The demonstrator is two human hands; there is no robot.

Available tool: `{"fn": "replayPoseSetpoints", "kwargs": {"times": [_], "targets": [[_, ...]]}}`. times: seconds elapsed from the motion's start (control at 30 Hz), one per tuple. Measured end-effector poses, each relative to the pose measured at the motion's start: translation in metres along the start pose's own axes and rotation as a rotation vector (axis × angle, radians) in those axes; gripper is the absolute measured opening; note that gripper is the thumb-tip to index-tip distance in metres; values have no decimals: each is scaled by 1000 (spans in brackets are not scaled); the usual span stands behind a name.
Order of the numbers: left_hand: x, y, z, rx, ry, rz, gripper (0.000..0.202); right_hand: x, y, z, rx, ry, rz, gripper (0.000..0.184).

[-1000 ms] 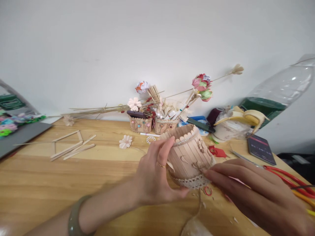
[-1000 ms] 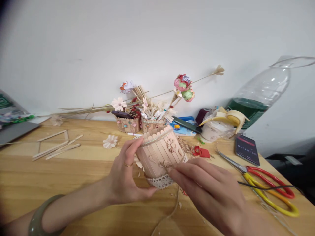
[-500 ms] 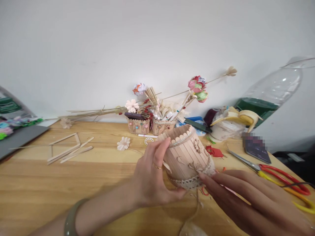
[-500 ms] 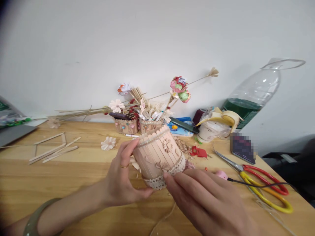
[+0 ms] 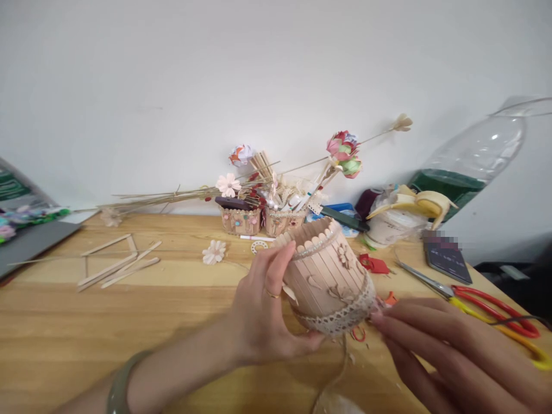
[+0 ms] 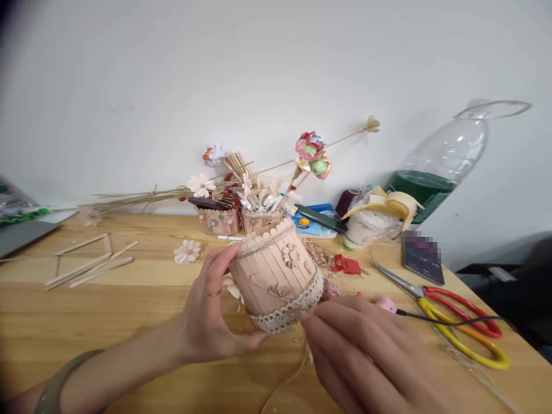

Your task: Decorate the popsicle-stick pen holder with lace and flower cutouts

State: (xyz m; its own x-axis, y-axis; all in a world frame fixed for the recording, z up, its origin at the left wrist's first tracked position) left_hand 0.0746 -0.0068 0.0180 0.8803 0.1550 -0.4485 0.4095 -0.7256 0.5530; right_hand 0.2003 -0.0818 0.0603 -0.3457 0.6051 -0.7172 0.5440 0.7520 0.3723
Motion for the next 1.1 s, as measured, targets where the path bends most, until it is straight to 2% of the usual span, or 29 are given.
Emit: {"fn": "replayPoseSetpoints", "kwargs": {"times": [0.1,0.23,0.37,0.43,0.5,0.6,0.67,0.77,0.8,0.87,0.97,1.1], "targets": [[0,-1,0,-15,-16,-4,103,0,13,6,167,58,-91,23],[0,-2,0,-19,-15,-3,104,9,21,14,321,114,-261,24],[1,-6,2,-56,12,33,105,20,36,45,756,386,-385,32],[2,-10,5,-108,29,68,106,37,34,54,871,419,-446,55],[4,-14,9,-171,30,111,109,55,26,50,857,364,-513,82],[10,-16,12,-263,-28,160,113,71,23,50,932,217,-448,98],[16,-16,10,-328,-129,158,108,72,26,51,948,168,-406,96],[25,-18,6,-474,-322,186,91,69,33,49,893,209,-482,93],[25,-21,4,-543,-347,254,83,70,35,50,883,223,-521,93],[24,-24,3,-657,-363,453,76,73,37,51,885,214,-590,95],[24,-24,3,-748,-356,721,79,77,34,49,870,174,-600,96],[28,-24,7,-834,-363,844,82,77,28,40,801,163,-577,95]]}}
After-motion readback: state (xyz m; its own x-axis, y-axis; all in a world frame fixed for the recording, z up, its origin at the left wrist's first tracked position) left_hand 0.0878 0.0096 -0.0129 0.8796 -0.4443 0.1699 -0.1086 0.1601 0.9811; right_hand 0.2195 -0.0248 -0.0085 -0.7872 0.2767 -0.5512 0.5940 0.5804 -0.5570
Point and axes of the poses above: each hand's wrist, its own z-axis away from the middle knuckle, its own x-axis out of the palm, y = z × x, the point moved 9 cm from there along -z, towards the middle knuckle, and after that the axes turned 13 degrees about -x, right-handed, at the moved point
